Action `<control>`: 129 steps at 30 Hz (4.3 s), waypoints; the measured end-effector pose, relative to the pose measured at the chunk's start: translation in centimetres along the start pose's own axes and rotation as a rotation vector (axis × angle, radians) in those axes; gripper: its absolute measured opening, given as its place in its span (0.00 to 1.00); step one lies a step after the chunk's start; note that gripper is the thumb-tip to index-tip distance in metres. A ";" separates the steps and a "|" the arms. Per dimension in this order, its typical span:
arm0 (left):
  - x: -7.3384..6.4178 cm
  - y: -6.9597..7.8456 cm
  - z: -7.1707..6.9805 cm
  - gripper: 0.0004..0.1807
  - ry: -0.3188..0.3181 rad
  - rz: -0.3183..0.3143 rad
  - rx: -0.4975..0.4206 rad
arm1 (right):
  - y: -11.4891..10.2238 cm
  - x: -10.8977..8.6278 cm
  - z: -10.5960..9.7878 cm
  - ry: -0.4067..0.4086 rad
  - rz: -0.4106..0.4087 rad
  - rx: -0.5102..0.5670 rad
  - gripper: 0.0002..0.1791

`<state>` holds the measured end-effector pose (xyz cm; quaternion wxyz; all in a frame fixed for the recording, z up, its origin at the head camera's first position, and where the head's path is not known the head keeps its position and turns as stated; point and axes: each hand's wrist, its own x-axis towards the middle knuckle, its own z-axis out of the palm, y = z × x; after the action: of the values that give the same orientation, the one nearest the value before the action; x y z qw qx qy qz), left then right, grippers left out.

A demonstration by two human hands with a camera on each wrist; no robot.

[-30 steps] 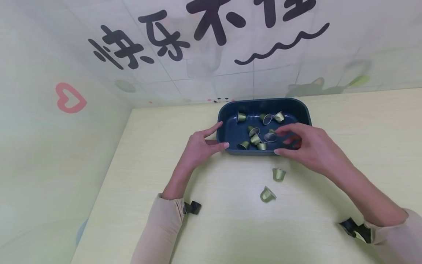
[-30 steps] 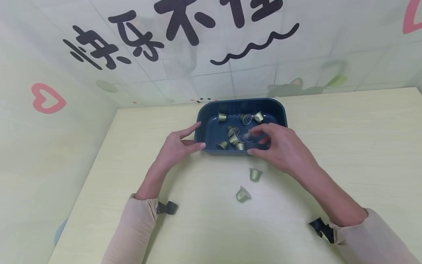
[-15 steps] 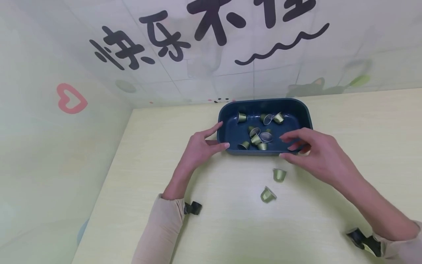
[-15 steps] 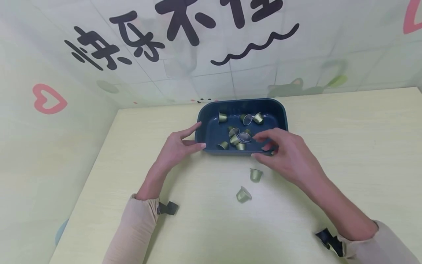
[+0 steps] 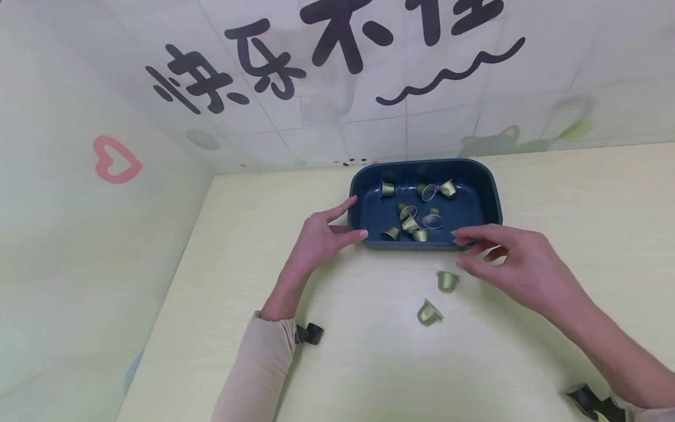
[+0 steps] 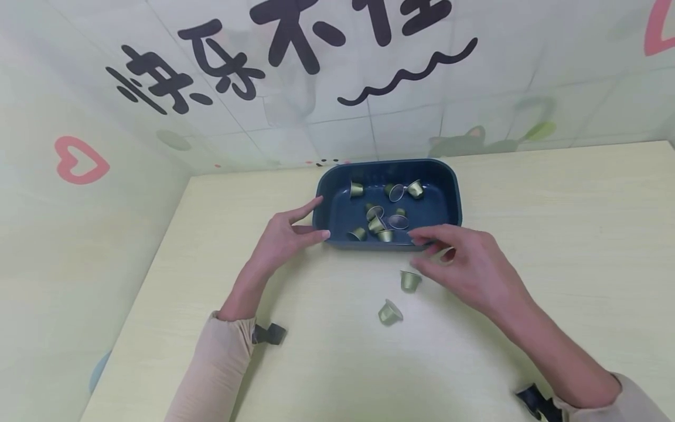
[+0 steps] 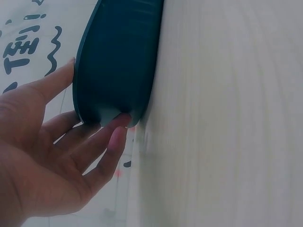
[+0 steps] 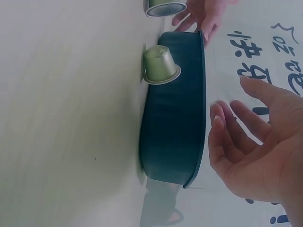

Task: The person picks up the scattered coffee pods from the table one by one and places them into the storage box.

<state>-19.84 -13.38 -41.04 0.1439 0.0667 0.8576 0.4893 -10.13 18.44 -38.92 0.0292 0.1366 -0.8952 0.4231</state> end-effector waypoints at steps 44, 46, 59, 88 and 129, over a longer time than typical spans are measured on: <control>0.0 0.5 -0.1 0.40 -0.007 -0.007 0.010 | 1.2 -0.7 1.9 -0.187 0.067 -0.005 0.20; 0.0 0.5 -0.1 0.39 -0.006 -0.011 0.016 | 1.2 -0.7 2.0 -0.185 0.065 -0.013 0.19; 0.0 0.3 -0.1 0.39 -0.004 -0.020 0.008 | 1.3 -0.5 2.8 -0.210 0.063 -0.096 0.19; 0.0 0.2 -0.1 0.40 -0.002 -0.011 0.025 | 1.7 -0.1 3.6 -0.221 -0.014 -0.207 0.20; -0.1 0.1 -0.1 0.39 0.001 -0.017 0.026 | 0.5 -0.9 2.1 -0.149 -0.020 -0.036 0.21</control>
<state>-19.79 -13.46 -40.87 0.1467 0.0608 0.8645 0.4768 -9.22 17.33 -40.76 -0.0309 0.1763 -0.9009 0.3953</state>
